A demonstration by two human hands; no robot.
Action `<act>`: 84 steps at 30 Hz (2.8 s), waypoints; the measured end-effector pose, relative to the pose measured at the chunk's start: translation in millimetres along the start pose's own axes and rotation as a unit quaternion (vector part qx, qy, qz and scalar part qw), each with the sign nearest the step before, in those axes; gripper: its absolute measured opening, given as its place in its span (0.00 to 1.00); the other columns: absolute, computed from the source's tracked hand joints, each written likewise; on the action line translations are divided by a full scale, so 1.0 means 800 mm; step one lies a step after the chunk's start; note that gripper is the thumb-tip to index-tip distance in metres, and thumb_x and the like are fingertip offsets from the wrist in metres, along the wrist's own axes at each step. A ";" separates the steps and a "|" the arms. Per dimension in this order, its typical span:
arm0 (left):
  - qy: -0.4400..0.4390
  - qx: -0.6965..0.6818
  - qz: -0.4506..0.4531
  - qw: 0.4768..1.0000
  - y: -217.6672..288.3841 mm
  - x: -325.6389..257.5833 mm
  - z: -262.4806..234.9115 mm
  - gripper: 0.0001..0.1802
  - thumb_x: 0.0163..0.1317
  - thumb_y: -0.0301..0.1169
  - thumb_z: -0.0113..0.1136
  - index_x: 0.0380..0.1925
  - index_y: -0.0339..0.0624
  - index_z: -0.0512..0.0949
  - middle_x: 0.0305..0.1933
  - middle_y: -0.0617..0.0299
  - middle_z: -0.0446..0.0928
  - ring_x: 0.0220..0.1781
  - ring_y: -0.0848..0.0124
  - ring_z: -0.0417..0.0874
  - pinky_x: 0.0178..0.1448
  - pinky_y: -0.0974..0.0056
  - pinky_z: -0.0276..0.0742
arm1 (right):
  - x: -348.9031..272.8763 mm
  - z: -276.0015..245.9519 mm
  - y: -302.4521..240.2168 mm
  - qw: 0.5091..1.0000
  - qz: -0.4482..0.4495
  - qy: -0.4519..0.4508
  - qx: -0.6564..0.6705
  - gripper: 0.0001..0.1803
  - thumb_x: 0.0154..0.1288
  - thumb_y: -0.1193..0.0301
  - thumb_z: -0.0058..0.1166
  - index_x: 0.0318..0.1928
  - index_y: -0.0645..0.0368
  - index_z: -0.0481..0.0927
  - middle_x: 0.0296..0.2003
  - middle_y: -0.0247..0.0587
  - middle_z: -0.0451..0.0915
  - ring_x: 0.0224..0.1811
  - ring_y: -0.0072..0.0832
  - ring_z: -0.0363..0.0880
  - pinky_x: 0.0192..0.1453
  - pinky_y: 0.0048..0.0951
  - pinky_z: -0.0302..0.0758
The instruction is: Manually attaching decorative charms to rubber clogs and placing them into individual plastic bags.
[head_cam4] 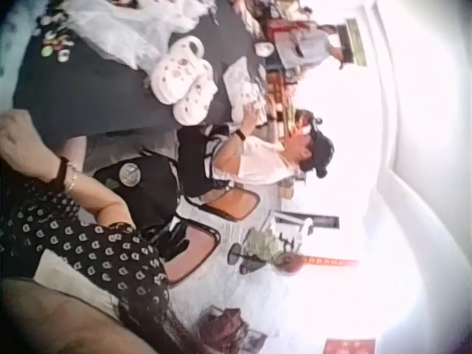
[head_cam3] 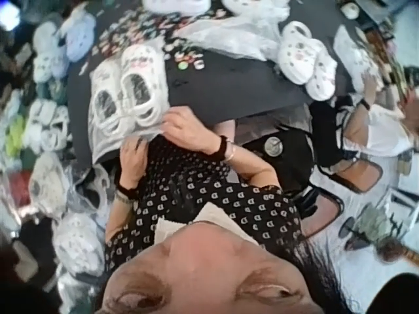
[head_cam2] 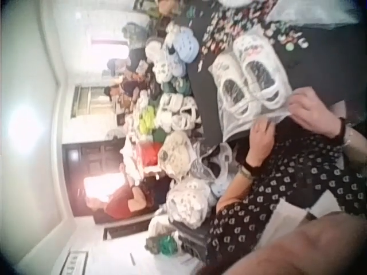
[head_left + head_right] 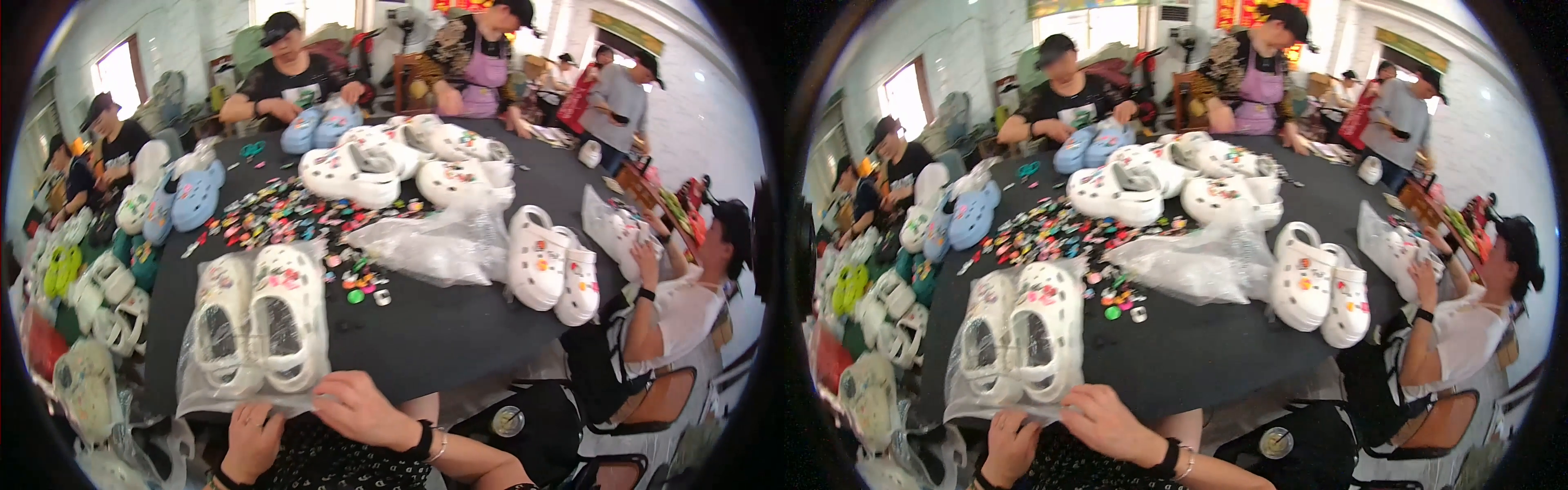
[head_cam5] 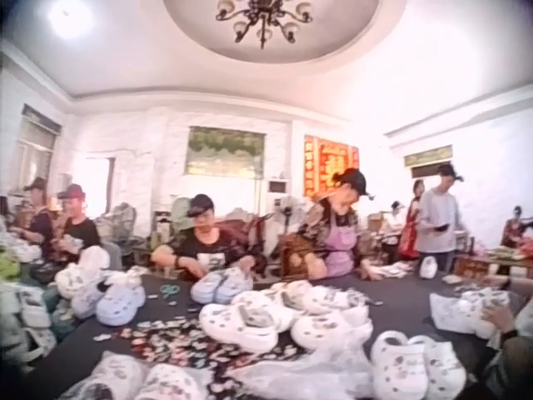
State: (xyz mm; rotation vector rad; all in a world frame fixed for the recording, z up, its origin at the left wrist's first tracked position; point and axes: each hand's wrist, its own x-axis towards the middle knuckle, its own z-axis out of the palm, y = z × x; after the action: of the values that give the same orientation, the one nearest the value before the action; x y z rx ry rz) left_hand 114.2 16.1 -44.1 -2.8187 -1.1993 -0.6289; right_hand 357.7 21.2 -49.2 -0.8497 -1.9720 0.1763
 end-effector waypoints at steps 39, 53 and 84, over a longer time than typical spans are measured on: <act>-0.058 -0.052 0.000 0.997 -0.098 0.080 -0.038 0.37 0.47 0.32 0.69 0.61 0.45 0.72 0.46 0.48 0.78 0.55 0.47 0.75 0.60 0.47 0.68 | 0.034 0.045 -0.058 0.999 -0.004 -0.016 -0.043 0.11 0.56 0.76 0.59 0.40 0.64 0.75 0.45 0.42 0.73 0.55 0.40 0.71 0.56 0.38 0.69; -0.069 0.000 0.099 0.993 -0.210 0.008 -0.131 0.19 0.51 0.33 0.61 0.45 0.52 0.83 0.42 0.55 0.79 0.50 0.54 0.79 0.56 0.51 0.73 | 0.102 0.024 -0.078 0.987 -0.040 -0.152 0.041 0.17 0.60 0.68 0.61 0.46 0.61 0.72 0.48 0.47 0.73 0.55 0.44 0.71 0.59 0.43 0.69; -0.031 -0.588 -0.164 0.791 -0.164 0.038 -0.069 0.14 0.68 0.41 0.42 0.32 0.46 0.72 0.27 0.63 0.74 0.24 0.66 0.76 0.25 0.58 0.74 | 0.130 0.012 0.062 0.889 0.384 0.046 0.244 0.29 0.73 0.48 0.47 0.43 0.67 0.78 0.31 0.35 0.77 0.33 0.20 0.69 0.37 0.26 0.68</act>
State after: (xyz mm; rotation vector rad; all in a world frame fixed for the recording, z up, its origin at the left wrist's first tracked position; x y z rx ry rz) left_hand 22.9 120.4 -0.8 -3.4994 -1.7622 -1.8963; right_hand 341.9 125.6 -2.3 -1.2157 -1.3070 1.0255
